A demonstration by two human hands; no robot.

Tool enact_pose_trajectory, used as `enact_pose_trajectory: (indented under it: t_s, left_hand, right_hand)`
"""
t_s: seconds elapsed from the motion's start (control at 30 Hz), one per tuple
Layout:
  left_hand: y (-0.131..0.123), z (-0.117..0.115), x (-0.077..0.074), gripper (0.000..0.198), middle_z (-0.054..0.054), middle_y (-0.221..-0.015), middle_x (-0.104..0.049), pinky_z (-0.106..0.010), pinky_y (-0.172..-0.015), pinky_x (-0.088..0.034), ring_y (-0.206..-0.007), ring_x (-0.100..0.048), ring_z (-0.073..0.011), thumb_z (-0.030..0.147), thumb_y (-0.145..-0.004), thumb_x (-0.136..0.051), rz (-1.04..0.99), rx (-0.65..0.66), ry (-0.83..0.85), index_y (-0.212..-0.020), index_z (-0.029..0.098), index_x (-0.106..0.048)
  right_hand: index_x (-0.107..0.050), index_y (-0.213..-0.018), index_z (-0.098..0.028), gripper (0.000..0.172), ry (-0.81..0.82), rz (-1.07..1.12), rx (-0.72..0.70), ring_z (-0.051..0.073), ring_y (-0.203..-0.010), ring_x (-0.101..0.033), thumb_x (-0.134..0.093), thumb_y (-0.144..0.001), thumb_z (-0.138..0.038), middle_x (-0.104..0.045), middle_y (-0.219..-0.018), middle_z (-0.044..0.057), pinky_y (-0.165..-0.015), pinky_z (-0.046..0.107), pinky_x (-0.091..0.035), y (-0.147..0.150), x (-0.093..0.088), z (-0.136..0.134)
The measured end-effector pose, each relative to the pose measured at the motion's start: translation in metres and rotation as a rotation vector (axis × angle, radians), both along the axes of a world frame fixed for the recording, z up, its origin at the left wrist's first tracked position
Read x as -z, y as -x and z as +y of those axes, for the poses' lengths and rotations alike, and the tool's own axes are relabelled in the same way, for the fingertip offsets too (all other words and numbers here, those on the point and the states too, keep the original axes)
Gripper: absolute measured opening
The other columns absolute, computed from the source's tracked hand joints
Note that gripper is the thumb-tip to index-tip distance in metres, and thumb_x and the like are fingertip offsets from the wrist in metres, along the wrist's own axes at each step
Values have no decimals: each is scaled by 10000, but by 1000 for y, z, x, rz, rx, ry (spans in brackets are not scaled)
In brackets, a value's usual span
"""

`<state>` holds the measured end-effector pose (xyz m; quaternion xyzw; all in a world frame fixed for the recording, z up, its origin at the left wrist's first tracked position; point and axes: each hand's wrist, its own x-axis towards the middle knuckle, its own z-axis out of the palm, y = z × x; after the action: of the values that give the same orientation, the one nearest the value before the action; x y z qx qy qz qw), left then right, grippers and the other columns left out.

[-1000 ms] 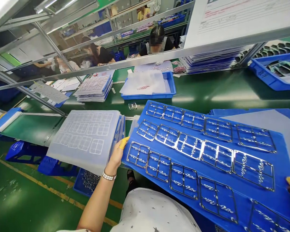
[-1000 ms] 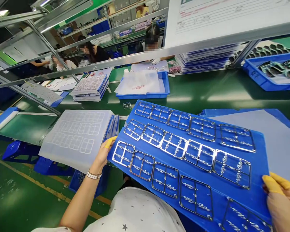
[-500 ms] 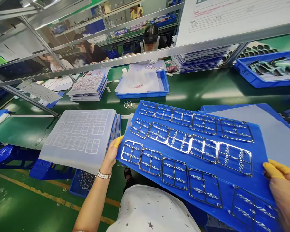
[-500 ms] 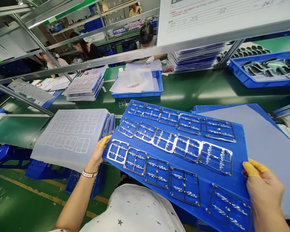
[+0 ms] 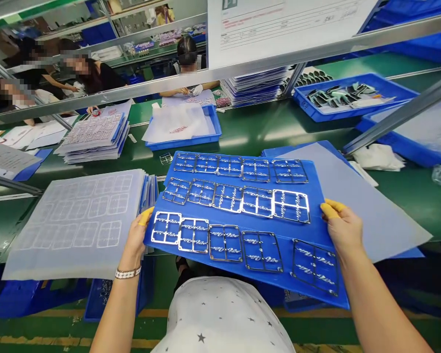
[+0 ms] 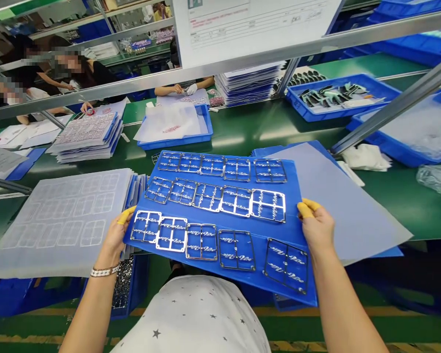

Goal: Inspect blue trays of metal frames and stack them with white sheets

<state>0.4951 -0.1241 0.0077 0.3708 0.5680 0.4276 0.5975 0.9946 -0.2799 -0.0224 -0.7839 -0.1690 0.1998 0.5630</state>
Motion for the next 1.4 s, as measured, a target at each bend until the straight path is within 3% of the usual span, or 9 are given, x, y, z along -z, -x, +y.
enact_pose_trajectory:
  t_s: [0.3, 0.67, 0.8, 1.0, 1.23, 1.4]
  left_hand:
    - [5, 14, -5, 528, -69, -869, -801, -264, -558, -558, -678, -723, -195, 440, -684, -859, 40, 61, 67, -1124, 170, -750]
    - [14, 39, -2, 375, -38, -835, -793, -232, -525, -542, -641, -698, -166, 305, -712, -817, 103, 58, 51, -1062, 186, -756]
    - [16, 48, 0, 331, -38, -852, -793, -238, -558, -548, -689, -706, -176, 326, -732, -809, 112, 89, 19, -1029, 187, -764]
    - [14, 59, 4, 288, -48, -866, -793, -247, -605, -557, -713, -717, -174, 303, -830, -712, 196, 62, 105, -1087, 179, -750]
    - [14, 69, 17, 220, -58, -866, -787, -287, -753, -581, -794, -731, -184, 233, -887, -602, 211, 15, 106, -1038, 163, -747]
    - [13, 77, 25, 210, -65, -835, -779, -273, -743, -578, -794, -732, -180, 219, -910, -559, 216, -2, 116, -997, 150, -738]
  right_hand:
    - [-651, -885, -178, 252, -57, 101, 31, 149, -598, -428, -695, -682, -321, -519, -616, -16, -601, 333, -318, 3, -13, 14]
    - [-657, -873, -207, 335, -126, 63, 6, 140, -582, -443, -735, -642, -436, -509, -606, -38, -543, 271, -328, 5, -7, 34]
    - [-664, -881, -206, 355, -165, 44, -31, 142, -581, -454, -741, -653, -468, -515, -613, -30, -540, 270, -341, 7, -7, 41]
    - [-672, -890, -202, 383, -198, 74, -60, 143, -582, -431, -734, -638, -483, -524, -624, -23, -523, 270, -325, 10, -7, 47]
    - [-680, -904, -197, 374, -208, 77, -64, 147, -585, -441, -720, -665, -481, -520, -621, -25, -533, 280, -354, 12, -2, 44]
    - [-692, -935, -188, 359, -211, 81, -61, 149, -580, -449, -725, -711, -466, -531, -616, -23, -522, 273, -355, 10, 3, 42]
